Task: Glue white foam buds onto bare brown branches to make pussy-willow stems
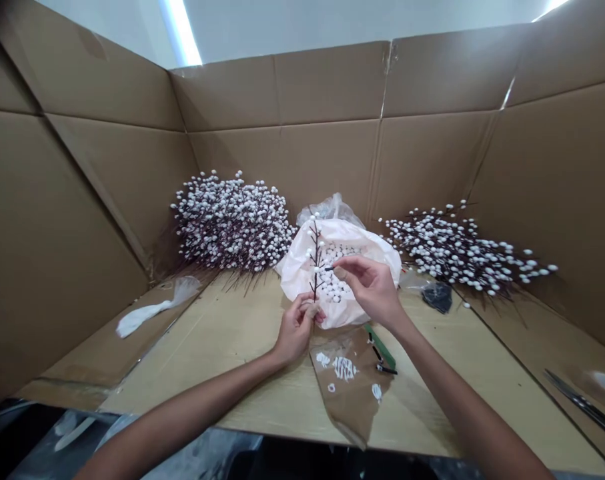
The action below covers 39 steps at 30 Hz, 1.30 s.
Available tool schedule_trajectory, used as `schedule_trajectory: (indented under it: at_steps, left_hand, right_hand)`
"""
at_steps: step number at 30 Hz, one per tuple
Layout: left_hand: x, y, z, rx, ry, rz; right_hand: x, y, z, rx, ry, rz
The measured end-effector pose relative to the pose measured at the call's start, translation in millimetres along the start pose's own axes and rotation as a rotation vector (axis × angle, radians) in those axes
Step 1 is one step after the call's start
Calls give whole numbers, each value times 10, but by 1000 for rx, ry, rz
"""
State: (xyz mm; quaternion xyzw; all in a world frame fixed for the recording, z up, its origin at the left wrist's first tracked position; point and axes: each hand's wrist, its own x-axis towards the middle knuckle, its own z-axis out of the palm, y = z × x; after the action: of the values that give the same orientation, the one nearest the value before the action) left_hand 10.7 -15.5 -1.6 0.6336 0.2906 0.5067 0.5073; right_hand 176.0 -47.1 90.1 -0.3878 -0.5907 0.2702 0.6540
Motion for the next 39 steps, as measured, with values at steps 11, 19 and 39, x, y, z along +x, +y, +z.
schedule_trajectory:
  at_steps: [11,19,39]
  left_hand:
    - [4,75,48,-28,22,-67]
    - [-40,158,72,-19,3,-71]
    - [-42,105,46,44,-25,-20]
  right_hand:
    - [-239,164,23,-425,67,-492]
    - [-256,144,51,-574,29,-618]
    - [-258,187,19,-678,-23,-593]
